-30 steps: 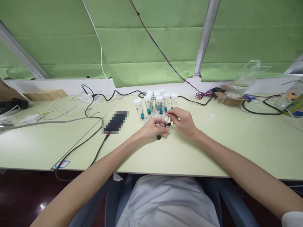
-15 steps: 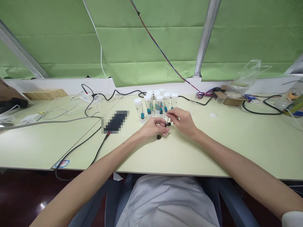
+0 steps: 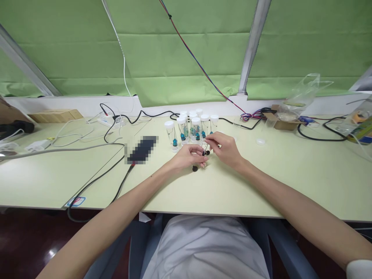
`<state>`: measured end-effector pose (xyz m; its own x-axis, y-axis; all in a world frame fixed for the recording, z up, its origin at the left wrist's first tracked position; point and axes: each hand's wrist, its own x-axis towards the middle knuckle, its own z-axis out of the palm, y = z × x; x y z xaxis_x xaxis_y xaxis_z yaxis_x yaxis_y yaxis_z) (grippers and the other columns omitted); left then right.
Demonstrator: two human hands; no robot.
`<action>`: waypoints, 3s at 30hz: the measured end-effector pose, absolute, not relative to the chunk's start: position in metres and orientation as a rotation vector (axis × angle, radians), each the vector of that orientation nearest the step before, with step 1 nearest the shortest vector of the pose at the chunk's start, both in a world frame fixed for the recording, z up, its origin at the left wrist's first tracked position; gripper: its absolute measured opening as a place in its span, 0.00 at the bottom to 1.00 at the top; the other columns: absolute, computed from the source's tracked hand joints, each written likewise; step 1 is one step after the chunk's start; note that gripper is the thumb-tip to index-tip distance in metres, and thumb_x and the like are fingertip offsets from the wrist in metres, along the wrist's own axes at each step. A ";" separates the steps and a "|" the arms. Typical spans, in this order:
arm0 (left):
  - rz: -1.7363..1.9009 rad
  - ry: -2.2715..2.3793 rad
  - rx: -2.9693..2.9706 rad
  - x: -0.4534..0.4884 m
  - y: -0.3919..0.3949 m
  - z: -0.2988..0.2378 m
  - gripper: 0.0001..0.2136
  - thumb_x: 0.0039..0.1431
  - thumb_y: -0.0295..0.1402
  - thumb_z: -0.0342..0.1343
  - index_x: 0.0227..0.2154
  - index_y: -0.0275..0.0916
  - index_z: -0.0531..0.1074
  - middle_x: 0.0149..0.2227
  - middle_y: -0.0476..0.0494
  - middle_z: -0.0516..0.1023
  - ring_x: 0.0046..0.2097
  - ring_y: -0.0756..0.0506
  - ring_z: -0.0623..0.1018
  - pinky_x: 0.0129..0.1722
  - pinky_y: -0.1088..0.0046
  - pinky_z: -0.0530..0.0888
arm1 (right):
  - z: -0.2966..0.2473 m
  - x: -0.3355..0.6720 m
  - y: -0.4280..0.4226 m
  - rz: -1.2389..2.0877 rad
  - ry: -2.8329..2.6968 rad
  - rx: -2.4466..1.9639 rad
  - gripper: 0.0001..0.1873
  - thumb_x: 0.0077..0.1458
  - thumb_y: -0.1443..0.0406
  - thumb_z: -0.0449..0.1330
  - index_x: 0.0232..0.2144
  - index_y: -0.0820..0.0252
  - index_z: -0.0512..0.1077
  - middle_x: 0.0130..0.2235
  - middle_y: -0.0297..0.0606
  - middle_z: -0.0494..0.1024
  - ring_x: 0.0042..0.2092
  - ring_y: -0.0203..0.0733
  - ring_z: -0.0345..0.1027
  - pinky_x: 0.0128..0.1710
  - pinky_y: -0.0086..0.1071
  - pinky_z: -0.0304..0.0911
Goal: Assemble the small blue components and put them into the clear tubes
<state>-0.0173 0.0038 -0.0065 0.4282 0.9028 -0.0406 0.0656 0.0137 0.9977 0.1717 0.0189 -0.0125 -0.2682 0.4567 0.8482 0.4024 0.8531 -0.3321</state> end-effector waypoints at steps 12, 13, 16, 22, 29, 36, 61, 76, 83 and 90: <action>0.853 0.918 1.349 -0.016 0.002 -0.003 0.23 0.35 0.35 0.78 0.31 0.33 0.73 0.28 0.49 0.73 0.27 0.46 0.81 0.30 0.70 0.71 | -0.011 0.172 0.016 0.044 -1.891 -0.647 0.10 0.68 0.62 0.55 0.36 0.57 0.74 0.33 0.40 0.78 0.33 0.40 0.72 0.34 0.35 0.69; 0.854 0.916 1.346 -0.016 0.001 -0.003 0.23 0.35 0.36 0.78 0.31 0.33 0.73 0.28 0.49 0.73 0.28 0.46 0.81 0.30 0.70 0.72 | -0.011 0.173 0.016 0.039 -1.892 -0.644 0.10 0.68 0.62 0.55 0.36 0.57 0.74 0.33 0.40 0.78 0.33 0.40 0.72 0.34 0.34 0.69; 0.850 0.911 1.347 -0.017 0.001 -0.004 0.23 0.36 0.36 0.78 0.32 0.33 0.73 0.27 0.49 0.74 0.28 0.45 0.81 0.31 0.69 0.73 | -0.011 0.172 0.016 0.026 -1.890 -0.633 0.10 0.68 0.63 0.55 0.36 0.58 0.74 0.33 0.40 0.78 0.32 0.39 0.72 0.32 0.33 0.68; 0.847 0.907 1.358 -0.019 0.002 -0.005 0.22 0.38 0.37 0.77 0.33 0.34 0.73 0.27 0.50 0.73 0.29 0.46 0.81 0.32 0.70 0.73 | -0.012 0.172 0.018 -0.021 -1.897 -0.600 0.10 0.68 0.64 0.54 0.36 0.58 0.74 0.33 0.39 0.77 0.31 0.38 0.70 0.32 0.33 0.67; 0.840 0.907 1.355 -0.018 0.001 -0.003 0.22 0.38 0.37 0.77 0.32 0.34 0.73 0.25 0.50 0.74 0.28 0.47 0.80 0.32 0.70 0.73 | -0.013 0.171 0.017 -0.058 -1.907 -0.579 0.09 0.68 0.66 0.53 0.37 0.57 0.74 0.33 0.39 0.77 0.32 0.39 0.70 0.34 0.34 0.67; 0.853 0.911 1.338 -0.019 0.003 -0.007 0.23 0.38 0.37 0.77 0.33 0.34 0.73 0.26 0.49 0.75 0.29 0.46 0.81 0.33 0.69 0.74 | -0.016 0.170 0.018 -0.113 -1.921 -0.611 0.11 0.69 0.64 0.52 0.38 0.56 0.74 0.33 0.39 0.77 0.34 0.41 0.71 0.35 0.35 0.68; 0.879 0.926 1.352 -0.018 0.001 -0.004 0.20 0.41 0.35 0.76 0.32 0.34 0.73 0.26 0.49 0.74 0.27 0.48 0.79 0.32 0.69 0.75 | -0.016 0.170 0.017 -0.310 -1.984 -0.587 0.13 0.70 0.66 0.49 0.38 0.56 0.73 0.31 0.39 0.73 0.32 0.40 0.67 0.32 0.32 0.65; 0.953 1.022 1.532 -0.016 0.001 -0.001 0.19 0.42 0.38 0.74 0.28 0.36 0.69 0.22 0.49 0.73 0.25 0.47 0.78 0.27 0.72 0.72 | -0.014 0.168 0.012 -0.324 -1.903 -0.518 0.09 0.68 0.70 0.53 0.41 0.57 0.73 0.29 0.36 0.72 0.30 0.37 0.65 0.30 0.29 0.62; 1.009 1.068 1.624 -0.016 0.000 -0.001 0.18 0.43 0.39 0.72 0.27 0.37 0.69 0.22 0.49 0.73 0.25 0.45 0.79 0.26 0.70 0.72 | -0.014 0.167 0.013 -0.296 -1.885 -0.505 0.07 0.67 0.69 0.55 0.41 0.57 0.74 0.30 0.37 0.74 0.31 0.37 0.68 0.31 0.30 0.65; 1.061 1.066 1.669 -0.016 0.001 -0.004 0.17 0.45 0.41 0.70 0.28 0.37 0.70 0.22 0.50 0.72 0.25 0.45 0.79 0.26 0.70 0.73 | -0.015 0.168 0.013 -0.101 -1.858 -0.532 0.06 0.67 0.67 0.57 0.39 0.58 0.74 0.30 0.37 0.77 0.29 0.37 0.71 0.29 0.31 0.67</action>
